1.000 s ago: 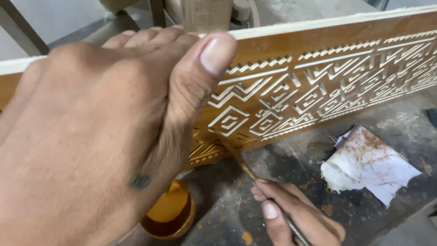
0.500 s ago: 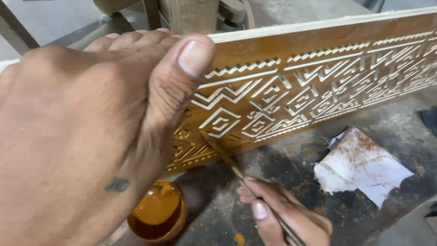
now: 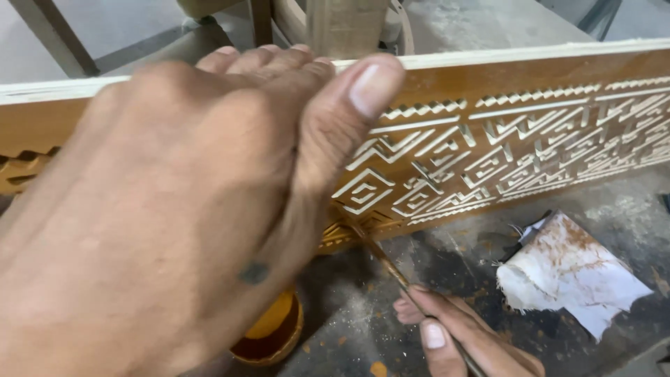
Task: Apply yellow stain to the recessed carved areas of a wooden panel using a small brush.
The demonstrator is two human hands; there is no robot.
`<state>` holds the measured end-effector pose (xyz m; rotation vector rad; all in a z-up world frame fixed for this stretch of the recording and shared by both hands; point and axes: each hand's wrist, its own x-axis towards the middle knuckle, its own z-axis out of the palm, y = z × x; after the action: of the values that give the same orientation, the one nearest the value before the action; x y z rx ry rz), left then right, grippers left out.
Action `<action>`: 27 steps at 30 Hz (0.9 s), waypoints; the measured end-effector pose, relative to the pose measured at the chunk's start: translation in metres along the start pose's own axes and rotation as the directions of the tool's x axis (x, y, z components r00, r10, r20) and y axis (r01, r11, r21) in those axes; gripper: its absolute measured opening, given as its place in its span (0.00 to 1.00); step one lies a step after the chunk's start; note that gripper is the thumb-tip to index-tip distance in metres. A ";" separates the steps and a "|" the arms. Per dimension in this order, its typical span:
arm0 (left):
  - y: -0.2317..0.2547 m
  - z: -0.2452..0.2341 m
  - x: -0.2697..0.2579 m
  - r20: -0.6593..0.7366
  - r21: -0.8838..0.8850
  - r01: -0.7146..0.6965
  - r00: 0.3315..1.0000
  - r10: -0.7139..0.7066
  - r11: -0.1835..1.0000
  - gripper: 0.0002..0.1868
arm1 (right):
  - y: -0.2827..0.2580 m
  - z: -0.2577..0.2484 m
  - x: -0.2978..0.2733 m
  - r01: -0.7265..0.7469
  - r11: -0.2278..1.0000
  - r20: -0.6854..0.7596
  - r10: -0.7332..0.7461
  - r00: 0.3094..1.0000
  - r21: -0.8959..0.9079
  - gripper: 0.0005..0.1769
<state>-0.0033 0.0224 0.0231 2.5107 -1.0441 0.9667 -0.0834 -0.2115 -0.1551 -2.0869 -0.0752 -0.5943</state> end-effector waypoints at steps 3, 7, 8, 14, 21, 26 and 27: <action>0.000 0.001 -0.002 0.044 0.035 0.014 0.999 -0.016 0.999 0.23 | -0.002 -0.003 0.000 -0.030 1.000 0.061 0.030 0.998 0.000 0.16; 0.000 -0.001 -0.002 0.094 0.010 0.028 0.995 -0.028 1.000 0.21 | -0.001 -0.007 0.000 -0.061 0.997 0.020 0.060 0.998 0.042 0.14; 0.001 -0.002 -0.003 0.058 -0.019 0.026 0.998 -0.025 0.999 0.20 | -0.005 -0.010 0.001 -0.099 0.994 0.022 0.100 0.995 -0.046 0.15; 0.004 -0.002 -0.004 -0.012 -0.044 0.066 0.998 -0.066 0.997 0.20 | 0.094 -0.094 0.037 -0.106 0.994 0.528 0.089 0.844 0.001 0.24; 0.007 -0.001 -0.008 0.012 -0.073 0.175 0.985 -0.174 0.982 0.26 | -0.021 -0.069 0.083 -0.177 0.961 0.917 0.258 0.304 -0.212 0.19; 0.005 -0.004 -0.005 0.038 -0.108 0.214 0.977 -0.211 0.971 0.25 | -0.089 0.010 0.075 0.062 0.966 0.745 0.153 0.649 -0.252 0.12; 0.004 -0.004 -0.004 0.095 -0.132 0.256 0.965 -0.245 0.958 0.25 | -0.094 0.018 0.087 0.098 0.940 0.892 0.271 0.361 -0.326 0.14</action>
<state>-0.0098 0.0237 0.0228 2.5008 -0.7604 0.7019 -0.0257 -0.1592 -0.0522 -2.4768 -0.5543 0.8307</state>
